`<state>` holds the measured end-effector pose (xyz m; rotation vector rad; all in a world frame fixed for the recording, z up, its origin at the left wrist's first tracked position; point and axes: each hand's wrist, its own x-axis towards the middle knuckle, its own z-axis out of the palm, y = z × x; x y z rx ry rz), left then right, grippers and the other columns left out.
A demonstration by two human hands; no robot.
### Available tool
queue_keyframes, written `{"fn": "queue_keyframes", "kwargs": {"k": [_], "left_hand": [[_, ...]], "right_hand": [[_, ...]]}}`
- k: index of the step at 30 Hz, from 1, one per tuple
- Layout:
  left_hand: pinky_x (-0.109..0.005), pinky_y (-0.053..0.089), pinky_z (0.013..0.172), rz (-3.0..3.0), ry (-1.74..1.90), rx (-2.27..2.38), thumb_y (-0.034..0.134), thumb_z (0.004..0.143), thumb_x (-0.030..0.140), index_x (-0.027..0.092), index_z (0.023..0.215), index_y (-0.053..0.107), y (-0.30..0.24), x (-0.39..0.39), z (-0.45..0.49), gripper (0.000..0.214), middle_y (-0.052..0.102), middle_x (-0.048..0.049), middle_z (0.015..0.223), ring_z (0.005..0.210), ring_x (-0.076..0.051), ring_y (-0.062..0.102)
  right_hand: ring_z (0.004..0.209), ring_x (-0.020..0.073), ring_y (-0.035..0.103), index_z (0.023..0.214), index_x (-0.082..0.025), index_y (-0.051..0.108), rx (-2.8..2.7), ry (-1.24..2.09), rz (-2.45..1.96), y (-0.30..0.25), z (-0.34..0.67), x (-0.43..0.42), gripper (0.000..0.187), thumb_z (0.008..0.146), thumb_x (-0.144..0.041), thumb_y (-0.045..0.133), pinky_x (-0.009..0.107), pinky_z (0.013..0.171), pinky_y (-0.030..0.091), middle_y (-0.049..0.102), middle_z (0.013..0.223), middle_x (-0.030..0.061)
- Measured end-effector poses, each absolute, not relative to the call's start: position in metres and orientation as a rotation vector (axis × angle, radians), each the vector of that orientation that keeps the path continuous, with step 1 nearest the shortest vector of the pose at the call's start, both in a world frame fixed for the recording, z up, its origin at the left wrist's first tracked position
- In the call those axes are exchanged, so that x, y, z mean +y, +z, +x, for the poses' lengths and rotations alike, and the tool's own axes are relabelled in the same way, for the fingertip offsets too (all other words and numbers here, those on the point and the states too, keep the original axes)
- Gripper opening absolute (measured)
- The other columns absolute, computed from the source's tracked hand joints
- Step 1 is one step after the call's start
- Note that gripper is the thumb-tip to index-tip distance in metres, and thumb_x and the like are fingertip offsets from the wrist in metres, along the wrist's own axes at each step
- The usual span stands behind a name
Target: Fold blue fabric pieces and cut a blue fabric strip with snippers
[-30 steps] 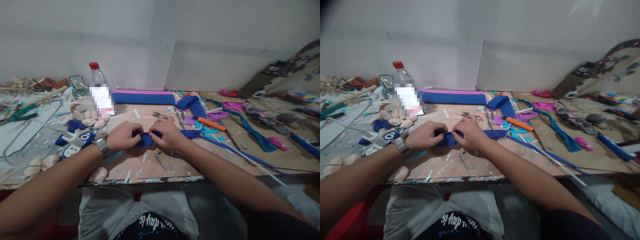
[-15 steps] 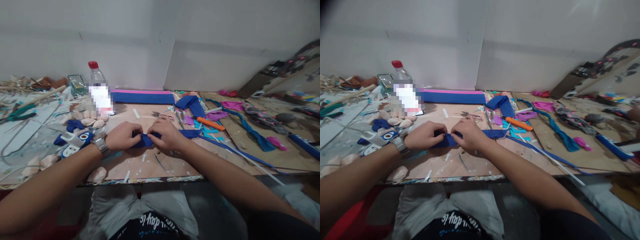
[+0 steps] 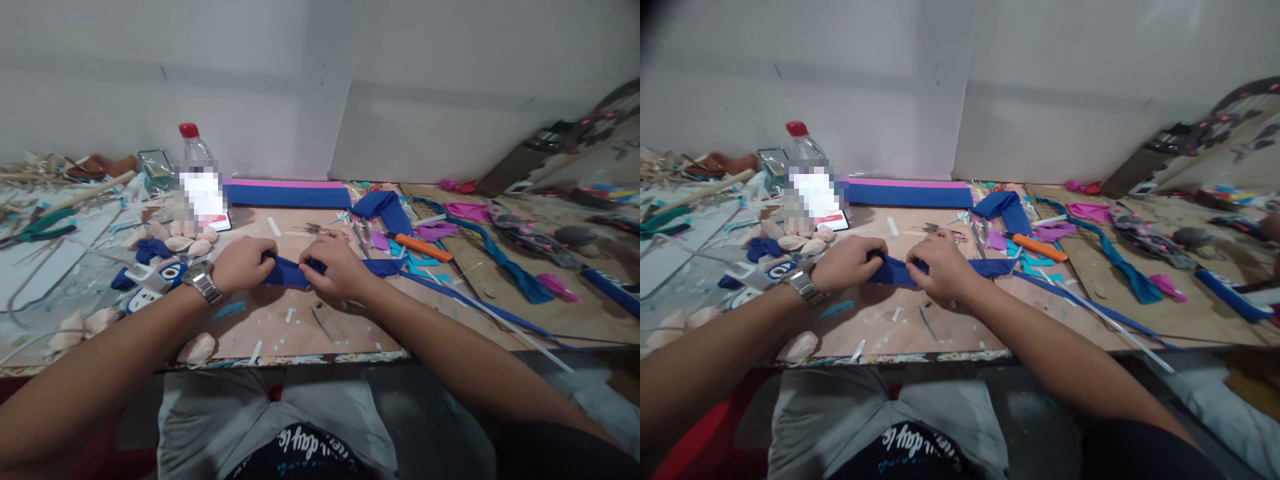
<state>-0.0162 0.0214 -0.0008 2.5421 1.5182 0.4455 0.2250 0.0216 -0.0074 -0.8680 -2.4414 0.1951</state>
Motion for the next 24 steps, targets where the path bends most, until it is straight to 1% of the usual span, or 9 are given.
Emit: {"fn": "queue_keyframes", "kwargs": {"k": [5,8,10,12,15,19,24], "left_hand": [[-0.033,0.036,0.063,2.531,0.444,1.583,0.050,0.086,0.026,0.020,0.090,0.075,0.000,0.025,-0.020,0.026,0.077,-0.0071,0.083,0.073,-0.024,0.066],[-0.032,0.039,0.065,2.615,0.373,1.328,0.053,0.087,0.027,0.020,0.092,0.075,0.002,0.022,-0.019,0.024,0.077,-0.0064,0.084,0.074,-0.022,0.066],[-0.032,0.038,0.065,2.661,0.311,1.108,0.053,0.091,0.031,0.020,0.093,0.075,0.003,0.018,-0.017,0.024,0.075,-0.0055,0.081,0.070,-0.021,0.064],[-0.031,0.037,0.063,2.653,0.316,1.002,0.050,0.097,0.035,0.019,0.095,0.074,0.003,0.014,-0.014,0.029,0.073,-0.0050,0.077,0.066,-0.019,0.062],[-0.030,0.036,0.062,2.582,0.352,1.015,0.048,0.100,0.033,0.018,0.093,0.073,0.003,0.011,-0.011,0.030,0.072,-0.0038,0.074,0.063,-0.017,0.059],[-0.028,0.036,0.062,2.456,0.376,1.012,0.048,0.101,0.033,0.016,0.090,0.073,0.003,0.010,-0.009,0.032,0.071,-0.0024,0.074,0.063,-0.014,0.057],[-0.028,0.040,0.065,2.363,0.387,0.982,0.051,0.100,0.036,0.015,0.098,0.076,0.003,0.009,-0.009,0.032,0.075,-0.0039,0.082,0.069,-0.016,0.061]], "right_hand": [[0.087,0.0229,0.065,0.086,-0.020,0.066,-2.378,0.183,-0.894,-0.007,0.226,0.023,0.007,0.090,-0.023,0.062,0.046,0.101,0.031,0.077,0.088,0.0043],[0.088,0.0235,0.065,0.087,-0.020,0.067,-2.423,0.200,-0.889,-0.008,0.225,0.023,0.008,0.091,-0.024,0.061,0.046,0.102,0.029,0.077,0.088,0.0047],[0.090,0.0240,0.065,0.089,-0.020,0.068,-2.472,0.220,-0.867,-0.009,0.224,0.023,0.010,0.093,-0.025,0.061,0.047,0.102,0.028,0.077,0.089,0.0044],[0.092,0.0245,0.065,0.091,-0.020,0.069,-2.510,0.234,-0.837,-0.010,0.223,0.022,0.011,0.094,-0.026,0.060,0.047,0.102,0.028,0.077,0.089,0.0043],[0.093,0.0244,0.065,0.092,-0.020,0.070,-2.523,0.243,-0.805,-0.011,0.223,0.021,0.012,0.095,-0.026,0.060,0.047,0.101,0.027,0.078,0.089,0.0043],[0.092,0.0238,0.065,0.094,-0.020,0.071,-2.504,0.252,-0.781,-0.010,0.223,0.020,0.010,0.094,-0.027,0.064,0.046,0.100,0.027,0.078,0.091,0.0035],[0.092,0.0233,0.065,0.093,-0.021,0.071,-2.498,0.234,-0.781,-0.010,0.224,0.021,0.011,0.096,-0.027,0.062,0.046,0.101,0.026,0.079,0.090,0.0027]]}}
